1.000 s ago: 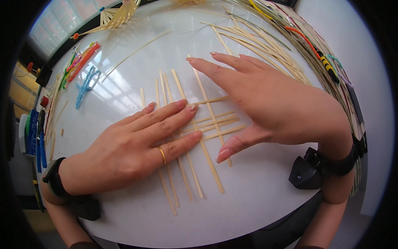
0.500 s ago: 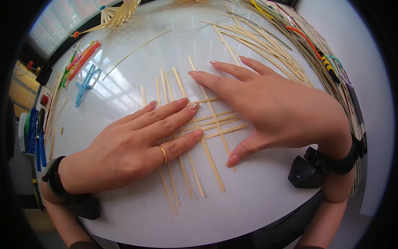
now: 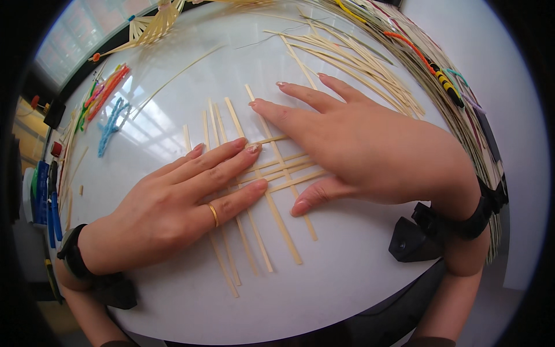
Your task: Weaving thin bamboo sticks into a square grid pattern on a white work surface.
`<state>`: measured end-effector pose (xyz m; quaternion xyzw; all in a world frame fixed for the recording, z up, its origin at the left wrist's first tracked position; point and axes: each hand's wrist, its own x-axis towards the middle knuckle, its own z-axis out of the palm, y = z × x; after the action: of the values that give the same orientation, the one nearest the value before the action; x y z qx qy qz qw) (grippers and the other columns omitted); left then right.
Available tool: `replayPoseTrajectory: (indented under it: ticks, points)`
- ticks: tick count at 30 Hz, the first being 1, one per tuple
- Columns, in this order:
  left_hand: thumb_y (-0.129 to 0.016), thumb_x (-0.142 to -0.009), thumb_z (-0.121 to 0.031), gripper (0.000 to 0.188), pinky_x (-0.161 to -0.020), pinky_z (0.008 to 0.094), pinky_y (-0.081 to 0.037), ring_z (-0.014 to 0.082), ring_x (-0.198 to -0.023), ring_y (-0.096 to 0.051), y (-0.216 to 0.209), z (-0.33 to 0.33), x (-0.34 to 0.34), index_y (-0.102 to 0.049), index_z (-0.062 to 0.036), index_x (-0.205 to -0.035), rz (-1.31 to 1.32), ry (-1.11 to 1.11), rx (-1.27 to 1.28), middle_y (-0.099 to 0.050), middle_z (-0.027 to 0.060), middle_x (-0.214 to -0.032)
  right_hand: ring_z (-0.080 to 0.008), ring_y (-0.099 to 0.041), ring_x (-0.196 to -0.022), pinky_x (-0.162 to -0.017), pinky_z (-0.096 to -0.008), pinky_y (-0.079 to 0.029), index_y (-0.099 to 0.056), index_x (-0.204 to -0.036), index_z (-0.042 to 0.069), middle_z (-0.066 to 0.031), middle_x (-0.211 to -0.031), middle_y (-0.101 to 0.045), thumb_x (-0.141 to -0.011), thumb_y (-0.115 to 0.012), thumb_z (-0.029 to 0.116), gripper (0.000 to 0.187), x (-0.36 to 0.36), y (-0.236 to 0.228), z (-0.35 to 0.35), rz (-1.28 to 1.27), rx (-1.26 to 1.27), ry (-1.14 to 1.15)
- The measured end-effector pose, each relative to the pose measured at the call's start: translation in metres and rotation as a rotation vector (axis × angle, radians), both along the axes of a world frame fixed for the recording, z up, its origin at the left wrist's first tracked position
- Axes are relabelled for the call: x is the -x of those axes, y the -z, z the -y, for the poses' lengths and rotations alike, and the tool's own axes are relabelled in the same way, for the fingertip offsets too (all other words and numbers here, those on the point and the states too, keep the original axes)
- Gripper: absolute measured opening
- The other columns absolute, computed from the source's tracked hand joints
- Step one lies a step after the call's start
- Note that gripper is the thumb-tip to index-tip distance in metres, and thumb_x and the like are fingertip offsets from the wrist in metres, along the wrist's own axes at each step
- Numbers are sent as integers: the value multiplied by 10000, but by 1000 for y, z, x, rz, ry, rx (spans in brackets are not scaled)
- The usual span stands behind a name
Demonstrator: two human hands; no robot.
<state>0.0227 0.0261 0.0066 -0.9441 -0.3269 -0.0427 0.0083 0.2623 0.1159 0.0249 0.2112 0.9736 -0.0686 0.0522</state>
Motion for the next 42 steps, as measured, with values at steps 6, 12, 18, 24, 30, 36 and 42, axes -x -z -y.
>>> replayPoseTrajectory:
  ticks: [6,12,18,24,30,36,42]
  points:
    - [-480,-841,-127,484,-1025,486,-399,335,-1318,-400,0,0,2,-493,-85,-1322,0,-5,20,-421,193,-1399,-361,-224,-1392,-1127,-516,-163,-194,-1453,28,-144,-1464,-340,-683,-639,591,1053,4,-4,8,33,-84,-22]
    - [-484,-830,-126,481,-1025,469,-404,337,-1313,-406,0,0,1,-504,-71,-1307,-9,-2,-2,-416,200,-1401,-365,-218,-1394,-1129,-519,-149,-208,-1453,34,-138,-1469,-335,-687,-661,577,1043,1,-1,-3,-35,-52,-54]
    - [-482,-832,-126,477,-1033,467,-396,338,-1310,-409,0,0,1,-505,-66,-1305,0,2,6,-415,200,-1403,-348,-205,-1404,-1133,-521,-129,-226,-1459,50,-133,-1489,-303,-699,-645,584,1018,0,-2,-1,16,-17,-35]
    - [-471,-849,-122,472,-1040,479,-383,343,-1316,-399,0,1,3,-489,-66,-1318,25,2,14,-413,203,-1403,-329,-186,-1414,-1133,-518,-140,-234,-1463,56,-124,-1518,-249,-744,-544,611,959,1,-3,5,105,-144,-71]
    - [-474,-855,-87,503,-1048,505,-358,356,-1321,-382,6,-1,5,-435,-62,-1356,70,35,18,-407,216,-1402,-334,-199,-1408,-1133,-518,-139,-232,-1465,63,-123,-1520,-244,-775,-520,605,923,1,-5,10,123,-170,-57]
    - [-480,-846,-47,502,-1053,464,-363,367,-1295,-408,10,-3,6,-445,-61,-1347,107,73,-16,-415,212,-1398,-325,-308,-1362,-1120,-481,-215,-329,-1402,2,-159,-1450,-367,-851,-583,437,746,9,-3,27,-45,-387,-9]
    - [-476,-843,-7,471,-1037,401,-392,356,-1272,-436,15,-6,9,-492,-57,-1310,142,93,-58,-450,200,-1374,-308,-467,-1236,-1051,-430,-337,-401,-1348,1,-172,-1298,-527,-905,-543,211,510,29,-1,36,-199,-710,206]
